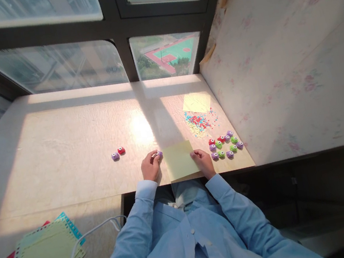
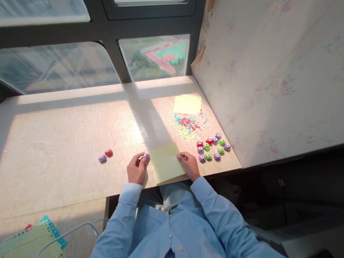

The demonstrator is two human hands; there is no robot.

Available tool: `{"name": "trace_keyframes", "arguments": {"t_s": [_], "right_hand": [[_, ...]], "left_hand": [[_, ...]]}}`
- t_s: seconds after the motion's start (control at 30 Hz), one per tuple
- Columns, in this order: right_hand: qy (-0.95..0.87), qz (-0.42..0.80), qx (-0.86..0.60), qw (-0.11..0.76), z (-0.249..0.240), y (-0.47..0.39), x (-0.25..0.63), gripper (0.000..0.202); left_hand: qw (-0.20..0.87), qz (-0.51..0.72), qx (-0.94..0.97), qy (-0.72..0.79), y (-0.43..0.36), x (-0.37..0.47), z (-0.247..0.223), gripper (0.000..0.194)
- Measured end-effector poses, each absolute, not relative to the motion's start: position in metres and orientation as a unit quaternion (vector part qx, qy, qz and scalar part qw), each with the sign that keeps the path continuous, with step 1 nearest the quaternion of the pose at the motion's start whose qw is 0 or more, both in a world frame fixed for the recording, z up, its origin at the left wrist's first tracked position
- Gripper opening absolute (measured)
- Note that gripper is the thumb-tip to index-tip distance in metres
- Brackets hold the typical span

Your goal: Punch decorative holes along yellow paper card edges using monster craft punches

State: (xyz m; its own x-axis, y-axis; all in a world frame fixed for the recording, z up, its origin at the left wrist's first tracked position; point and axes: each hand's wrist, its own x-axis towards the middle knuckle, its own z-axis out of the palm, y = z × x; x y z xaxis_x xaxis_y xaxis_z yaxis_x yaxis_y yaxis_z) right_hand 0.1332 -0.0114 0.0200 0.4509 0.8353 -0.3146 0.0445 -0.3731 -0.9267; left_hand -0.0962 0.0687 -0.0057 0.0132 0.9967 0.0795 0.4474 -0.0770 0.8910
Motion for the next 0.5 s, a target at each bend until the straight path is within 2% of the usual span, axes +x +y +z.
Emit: {"name": "trace_keyframes", "arguments": {"t_s": [0.5], "right_hand": [[-0.318,0.418,-0.715,0.462,0.0217,-0.0115,0.1335,0.050]], "left_hand": [[0.329,0.384,0.635,0.584,0.0676,-0.0981,-0.0043,0.029]]}}
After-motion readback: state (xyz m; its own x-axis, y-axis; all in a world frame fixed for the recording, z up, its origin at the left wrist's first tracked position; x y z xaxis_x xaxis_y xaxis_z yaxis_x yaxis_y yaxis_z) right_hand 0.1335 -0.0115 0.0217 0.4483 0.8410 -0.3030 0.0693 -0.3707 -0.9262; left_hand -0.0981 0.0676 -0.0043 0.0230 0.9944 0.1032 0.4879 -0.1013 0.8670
